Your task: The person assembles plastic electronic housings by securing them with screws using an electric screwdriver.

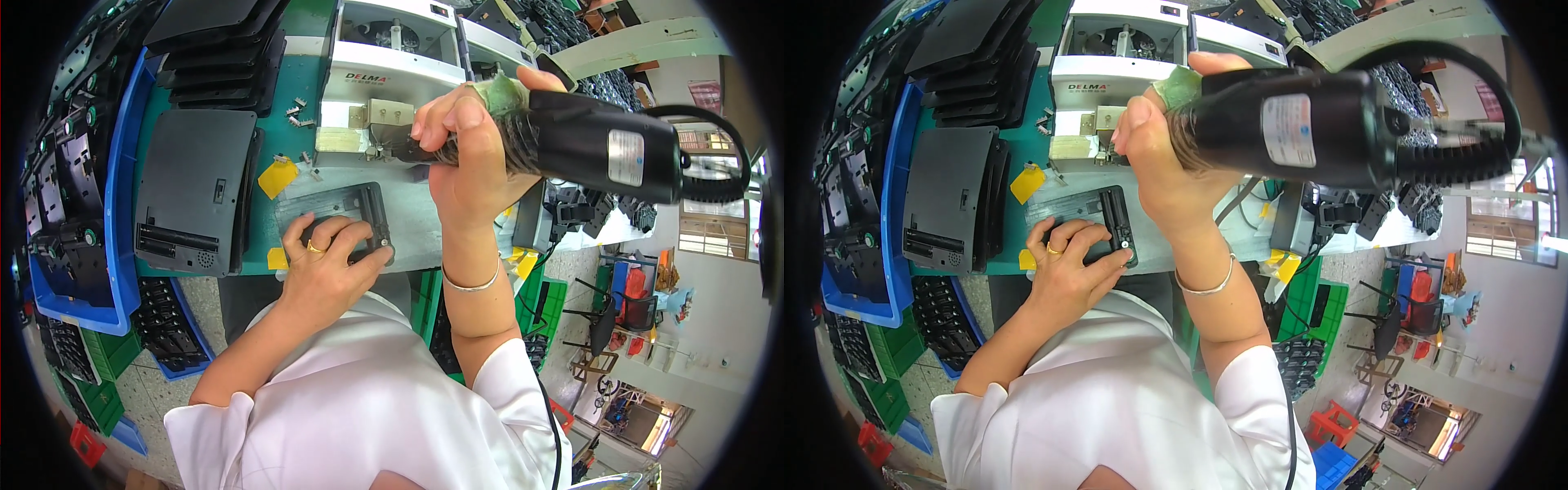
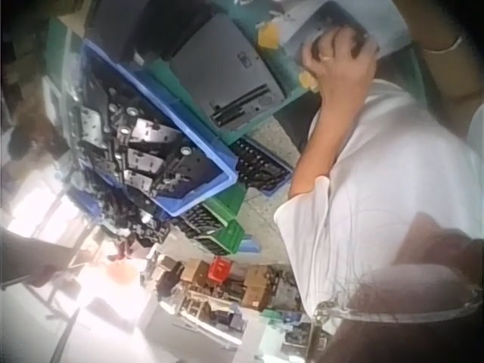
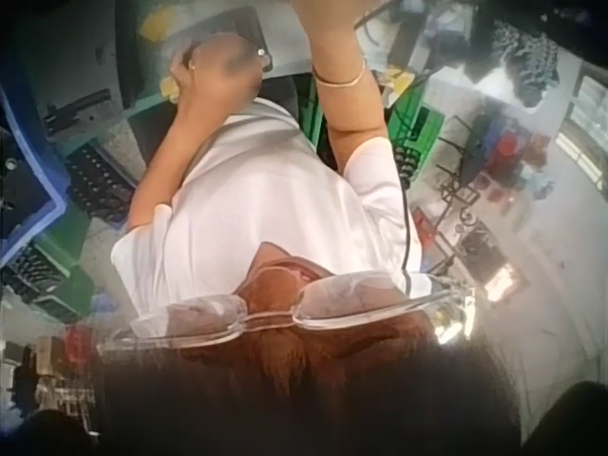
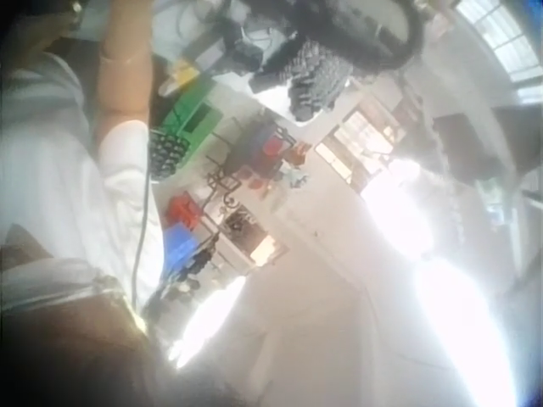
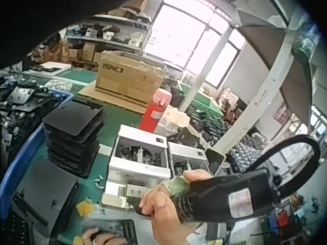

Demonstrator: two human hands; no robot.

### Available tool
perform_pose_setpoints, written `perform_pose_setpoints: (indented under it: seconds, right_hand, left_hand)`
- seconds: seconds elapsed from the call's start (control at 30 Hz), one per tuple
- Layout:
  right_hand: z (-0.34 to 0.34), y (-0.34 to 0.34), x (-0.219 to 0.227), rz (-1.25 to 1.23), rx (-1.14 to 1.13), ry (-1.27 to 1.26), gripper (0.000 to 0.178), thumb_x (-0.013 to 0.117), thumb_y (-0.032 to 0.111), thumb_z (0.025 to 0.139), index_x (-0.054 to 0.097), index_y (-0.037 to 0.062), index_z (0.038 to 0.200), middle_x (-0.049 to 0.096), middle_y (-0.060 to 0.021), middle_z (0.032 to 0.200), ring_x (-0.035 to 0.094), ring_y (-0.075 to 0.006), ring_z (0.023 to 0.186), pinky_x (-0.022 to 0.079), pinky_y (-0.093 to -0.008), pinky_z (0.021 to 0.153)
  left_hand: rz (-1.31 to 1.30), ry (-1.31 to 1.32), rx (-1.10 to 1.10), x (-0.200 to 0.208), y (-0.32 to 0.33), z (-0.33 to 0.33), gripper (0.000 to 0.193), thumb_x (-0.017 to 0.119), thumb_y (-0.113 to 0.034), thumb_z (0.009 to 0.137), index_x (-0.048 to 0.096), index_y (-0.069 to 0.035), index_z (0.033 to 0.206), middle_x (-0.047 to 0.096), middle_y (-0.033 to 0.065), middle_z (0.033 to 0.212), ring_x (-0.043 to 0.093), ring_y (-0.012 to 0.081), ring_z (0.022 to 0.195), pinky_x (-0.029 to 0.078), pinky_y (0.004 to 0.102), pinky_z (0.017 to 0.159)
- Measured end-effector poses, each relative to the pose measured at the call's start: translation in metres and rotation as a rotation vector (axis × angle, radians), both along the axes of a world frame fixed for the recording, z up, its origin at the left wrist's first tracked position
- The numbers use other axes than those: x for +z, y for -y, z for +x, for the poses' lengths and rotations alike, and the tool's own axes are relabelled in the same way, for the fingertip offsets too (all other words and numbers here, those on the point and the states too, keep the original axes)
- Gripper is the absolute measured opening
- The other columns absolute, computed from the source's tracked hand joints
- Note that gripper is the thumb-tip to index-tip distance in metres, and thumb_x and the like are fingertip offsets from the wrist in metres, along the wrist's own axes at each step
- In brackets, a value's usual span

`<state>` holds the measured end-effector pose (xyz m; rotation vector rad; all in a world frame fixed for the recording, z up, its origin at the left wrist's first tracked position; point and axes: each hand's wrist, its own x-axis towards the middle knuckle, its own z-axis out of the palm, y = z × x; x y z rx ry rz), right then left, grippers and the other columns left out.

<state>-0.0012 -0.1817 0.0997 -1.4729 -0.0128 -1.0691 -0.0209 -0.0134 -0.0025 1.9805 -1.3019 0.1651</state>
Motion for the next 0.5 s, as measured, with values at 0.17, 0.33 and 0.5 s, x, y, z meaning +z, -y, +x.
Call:
perform_pose_setpoints:
  seconds: [0.17, 0.33, 0.5]
  right_hand:
    - [0.001, 0.014, -0.001, 0.019, 0.17, -0.028, 0.048, 0.051, -0.005, 0.085, 0.032, 0.0024, 0.128, 0.05, -0.0084, 0.063, 0.051, -0.0181, 0.048, 0.048, -0.0369, 0.05]
    - [-0.033, 0.013, -0.003, 0.017, 0.213, -0.021, 0.045, 0.052, 0.002, 0.089, 0.036, 0.009, 0.13, 0.048, -0.0068, 0.064, 0.046, -0.0165, 0.045, 0.046, -0.0359, 0.048]
    - [-0.083, -0.009, -0.014, 0.18, 0.233, -0.05, 0.051, 0.07, 0.008, 0.087, 0.033, 0.01, 0.122, 0.048, -0.0028, 0.058, 0.045, -0.0141, 0.043, 0.046, -0.0321, 0.046]
  left_hand:
    - [0.007, -0.01, -0.013, 0.001, 0.001, 0.0, 0.027, 0.078, -0.02, 0.066, 0.069, -0.023, 0.092, 0.055, -0.002, 0.107, 0.05, 0.0179, 0.11, 0.023, 0.0491, 0.102]
    - [0.039, -0.062, -0.011, 0.003, -0.001, 0.003, 0.025, 0.079, -0.02, 0.067, 0.071, -0.023, 0.091, 0.055, 0.0001, 0.11, 0.049, 0.0219, 0.113, 0.023, 0.0485, 0.101]
    - [0.012, -0.064, -0.044, -0.001, 0.0, 0.005, 0.027, 0.079, -0.018, 0.068, 0.069, -0.021, 0.093, 0.056, -0.0017, 0.111, 0.049, 0.0212, 0.113, 0.023, 0.0468, 0.102]
